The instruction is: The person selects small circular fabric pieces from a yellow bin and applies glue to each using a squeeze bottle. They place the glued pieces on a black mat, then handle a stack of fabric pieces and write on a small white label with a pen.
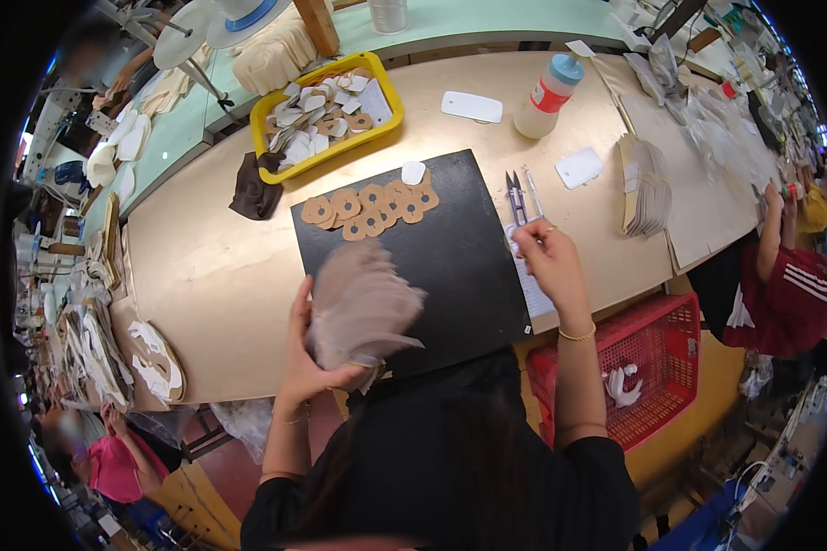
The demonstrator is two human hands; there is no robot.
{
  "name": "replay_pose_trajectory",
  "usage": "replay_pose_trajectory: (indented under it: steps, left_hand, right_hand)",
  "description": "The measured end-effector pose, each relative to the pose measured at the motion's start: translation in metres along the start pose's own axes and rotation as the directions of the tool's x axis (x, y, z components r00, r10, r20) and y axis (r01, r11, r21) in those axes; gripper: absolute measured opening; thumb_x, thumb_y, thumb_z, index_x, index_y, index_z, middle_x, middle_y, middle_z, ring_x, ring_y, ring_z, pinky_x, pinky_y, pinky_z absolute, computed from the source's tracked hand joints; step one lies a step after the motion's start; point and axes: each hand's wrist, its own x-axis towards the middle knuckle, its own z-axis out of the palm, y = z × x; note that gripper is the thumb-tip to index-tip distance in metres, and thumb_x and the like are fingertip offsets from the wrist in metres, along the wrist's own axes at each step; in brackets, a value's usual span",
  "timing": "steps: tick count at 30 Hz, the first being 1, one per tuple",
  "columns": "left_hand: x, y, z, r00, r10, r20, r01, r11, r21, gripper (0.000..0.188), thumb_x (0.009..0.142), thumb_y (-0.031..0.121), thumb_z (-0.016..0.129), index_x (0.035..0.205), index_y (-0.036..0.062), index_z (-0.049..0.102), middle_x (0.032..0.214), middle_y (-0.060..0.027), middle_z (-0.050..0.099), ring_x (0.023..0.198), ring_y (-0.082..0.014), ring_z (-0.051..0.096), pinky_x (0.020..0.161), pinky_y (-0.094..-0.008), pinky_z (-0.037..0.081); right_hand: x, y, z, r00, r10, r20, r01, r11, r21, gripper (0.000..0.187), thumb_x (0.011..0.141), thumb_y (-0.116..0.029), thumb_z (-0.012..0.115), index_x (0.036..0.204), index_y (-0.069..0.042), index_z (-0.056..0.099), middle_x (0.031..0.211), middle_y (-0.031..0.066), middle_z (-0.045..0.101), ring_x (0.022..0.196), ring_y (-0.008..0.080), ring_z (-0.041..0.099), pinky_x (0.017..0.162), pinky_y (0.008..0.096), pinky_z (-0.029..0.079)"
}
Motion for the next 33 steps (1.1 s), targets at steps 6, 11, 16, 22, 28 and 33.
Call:
replay_pose_trajectory:
  steps: [6,11,16,22,28,33]
  left_hand:
    - [-0.004,0.016,-0.045,0.845,0.18,-0.504,0.062,0.903,0.426,0.109,0.056,0.019,0.086,0.145,0.0052,0.025,0.136,-0.0197,0.041,0.126,-0.0309,0.041,0.106,-0.0406,0.032]
    - [-0.007,0.016,-0.1,0.668,0.31,-0.676,0.178,0.816,0.55,0.099,0.061,0.017,0.083,0.143,0.0061,0.028,0.13,-0.0256,0.048,0.118,-0.038,0.049,0.102,-0.0429,0.037]
    - [0.014,-0.023,-0.162,0.639,0.292,-0.712,0.421,0.642,0.641,0.096,0.064,0.031,0.082,0.143,0.0086,0.031,0.132,-0.0276,0.045,0.12,-0.0417,0.047,0.098,-0.0467,0.039]
    - [0.024,-0.046,-0.192,0.652,0.182,-0.737,0.625,0.422,0.657,0.099,0.064,0.051,0.078,0.143,0.0121,0.032,0.142,-0.0274,0.034,0.131,-0.044,0.032,0.102,-0.05,0.033]
    - [0.022,-0.045,-0.169,0.655,0.288,-0.698,0.679,0.18,0.712,0.088,0.071,0.047,0.074,0.142,0.0127,0.036,0.148,-0.0245,0.022,0.139,-0.0437,0.015,0.105,-0.0656,0.018]
    - [0.03,-0.061,-0.137,0.647,0.409,-0.643,0.676,0.082,0.732,0.068,0.077,0.034,0.072,0.134,0.0104,0.045,0.147,-0.0204,0.028,0.139,-0.0403,0.018,0.105,-0.0667,0.015]
  right_hand:
    - [0.058,-0.028,0.035,0.898,-0.44,-0.022,0.37,0.78,-0.504,0.03,0.088,-0.022,0.064,0.108,0.0,0.061,0.104,0.0126,0.061,0.082,0.0187,0.061,0.065,0.026,0.048]
    - [0.066,-0.051,0.051,0.84,-0.537,0.075,0.482,0.676,-0.558,0.036,0.084,-0.02,0.067,0.114,-0.001,0.06,0.127,0.0167,0.052,0.11,0.0299,0.055,0.087,0.0338,0.046]
    - [0.053,-0.046,0.064,0.884,-0.402,0.239,0.465,0.698,-0.544,0.036,0.082,-0.019,0.068,0.113,-0.002,0.061,0.127,0.0159,0.052,0.115,0.0314,0.052,0.095,0.0361,0.043]
    - [0.045,-0.038,0.057,0.906,-0.34,0.253,0.424,0.738,-0.526,0.036,0.082,-0.018,0.067,0.113,-0.001,0.061,0.128,0.0147,0.052,0.117,0.0316,0.05,0.097,0.0371,0.041]
    - [0.04,-0.041,0.059,0.902,-0.344,0.26,0.431,0.72,-0.543,0.034,0.083,-0.016,0.067,0.113,-0.001,0.061,0.129,0.0152,0.051,0.119,0.0317,0.048,0.1,0.0378,0.039]
    - [0.035,-0.04,0.075,0.858,-0.388,0.337,0.512,0.701,-0.496,0.034,0.082,-0.015,0.068,0.112,-0.002,0.061,0.127,0.0139,0.053,0.121,0.0321,0.047,0.101,0.0386,0.037]
